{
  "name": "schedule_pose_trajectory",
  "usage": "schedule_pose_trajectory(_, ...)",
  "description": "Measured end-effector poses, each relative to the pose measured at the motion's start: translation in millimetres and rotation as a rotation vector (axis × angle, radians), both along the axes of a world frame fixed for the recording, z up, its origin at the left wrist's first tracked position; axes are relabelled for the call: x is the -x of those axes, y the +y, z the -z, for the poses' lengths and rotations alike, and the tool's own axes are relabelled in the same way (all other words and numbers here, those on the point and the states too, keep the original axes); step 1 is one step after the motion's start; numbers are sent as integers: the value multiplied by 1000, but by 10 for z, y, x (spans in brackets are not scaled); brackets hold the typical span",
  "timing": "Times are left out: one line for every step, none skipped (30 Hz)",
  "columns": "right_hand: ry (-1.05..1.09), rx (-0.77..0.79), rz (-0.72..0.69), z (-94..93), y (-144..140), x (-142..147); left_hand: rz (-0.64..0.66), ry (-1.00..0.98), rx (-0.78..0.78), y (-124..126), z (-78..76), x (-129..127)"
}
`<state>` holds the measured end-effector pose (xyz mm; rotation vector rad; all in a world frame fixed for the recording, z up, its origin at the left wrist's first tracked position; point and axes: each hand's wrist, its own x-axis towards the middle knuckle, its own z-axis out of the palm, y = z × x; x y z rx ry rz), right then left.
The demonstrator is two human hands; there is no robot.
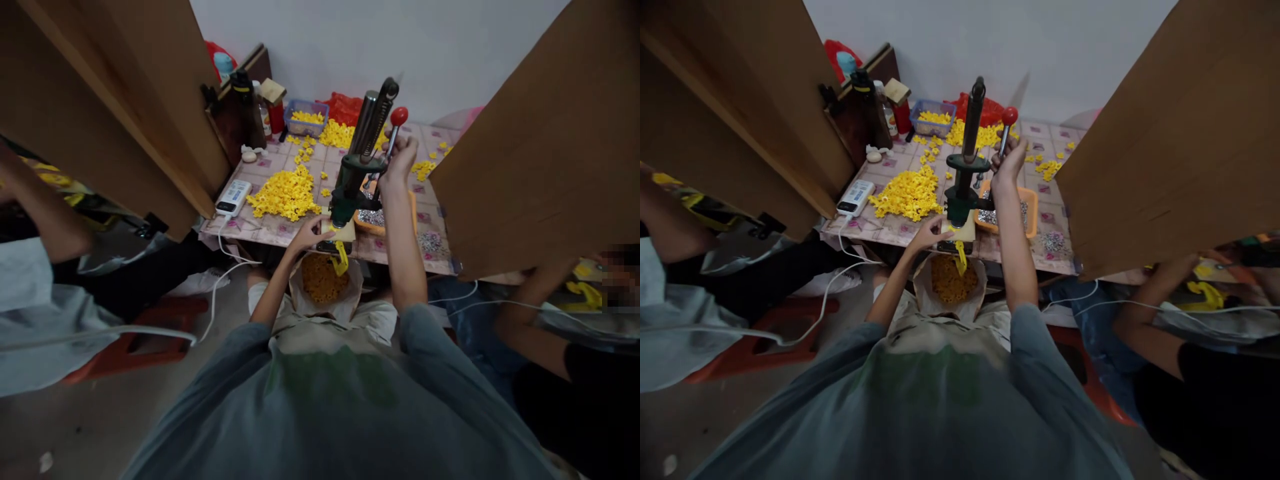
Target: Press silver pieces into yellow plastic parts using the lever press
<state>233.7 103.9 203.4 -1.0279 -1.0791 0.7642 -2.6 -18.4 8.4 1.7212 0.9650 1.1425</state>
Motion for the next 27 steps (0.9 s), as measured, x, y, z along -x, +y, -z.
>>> schedule_pose_trajectory(52,18,-15,-8,25,21,-28,-17,-18,9,22,9)
schedule_pose_trajectory(91,1,4,19,-58,52,-79,-37,-43,24,45,20)
schedule_pose_trajectory(110,-51,28,73,-239,91,-156,-49,-71,46,67,33)
schedule_pose_trajectory(100,-131,20,143,-492,132,-250,-43,-97,75,87,47)
schedule_pose_trajectory(94,-225,29,221,-783,169,-342,-14,-116,109,103,59)
schedule_pose_trajectory(79,-299,34,298,-1074,195,-411,38,-128,148,115,69)
schedule_pose_trajectory(47,-326,-7,365,-1327,207,-445,108,-136,188,122,74)
schedule_pose_trajectory(38,-342,-29,416,-1516,201,-442,188,-146,226,122,75)
schedule_pose_trajectory(13,-341,-46,449,-1625,177,-410,272,-160,259,116,69)
schedule_pose_trajectory(-25,-328,-44,468,-1654,132,-366,352,-178,282,103,59)
schedule_pose_trajectory(-87,-308,-22,480,-1613,67,-327,427,-198,295,83,43)
schedule_pose_trajectory(-182,-277,18,495,-1522,-17,-305,498,-214,297,57,24)
schedule_pose_trajectory(-307,-228,66,521,-1405,-118,-302,567,-219,288,26,3)
schedule_pose_trajectory(-453,-158,112,567,-1284,-228,-316,632,-213,272,-9,-18)
schedule_pose_trajectory(-607,-64,143,632,-1176,-341,-340,692,-196,250,-47,-39)
schedule_pose_trajectory(-761,50,154,715,-1092,-447,-369,746,-173,226,-86,-57)
schedule_pose_trajectory(-905,176,143,809,-1036,-537,-398,792,-148,203,-122,-73)
schedule_pose_trajectory(-1030,299,111,903,-1003,-608,-419,829,-128,184,-153,-86)
schedule_pose_trajectory(-1134,398,56,991,-987,-658,-433,856,-114,171,-177,-96)
schedule_pose_trajectory(-1211,466,-9,1065,-979,-689,-442,874,-106,163,-190,-103)
schedule_pose_trajectory(-1260,508,-80,1120,-971,-705,-451,881,-104,162,-191,-108)
schedule_pose_trajectory(-1281,536,-153,1157,-957,-710,-460,874,-105,165,-181,-110)
schedule_pose_trajectory(-1280,558,-222,1178,-936,-712,-472,849,-111,173,-159,-109)
schedule_pose_trajectory(-1267,579,-279,1185,-906,-714,-487,803,-120,183,-129,-108)
schedule_pose_trajectory(-1248,602,-323,1185,-873,-719,-502,743,-131,194,-93,-104)
schedule_pose_trajectory(-1229,621,-356,1179,-838,-728,-514,674,-146,206,-56,-100)
schedule_pose_trajectory(-1213,627,-380,1173,-807,-742,-526,601,-162,216,-21,-95)
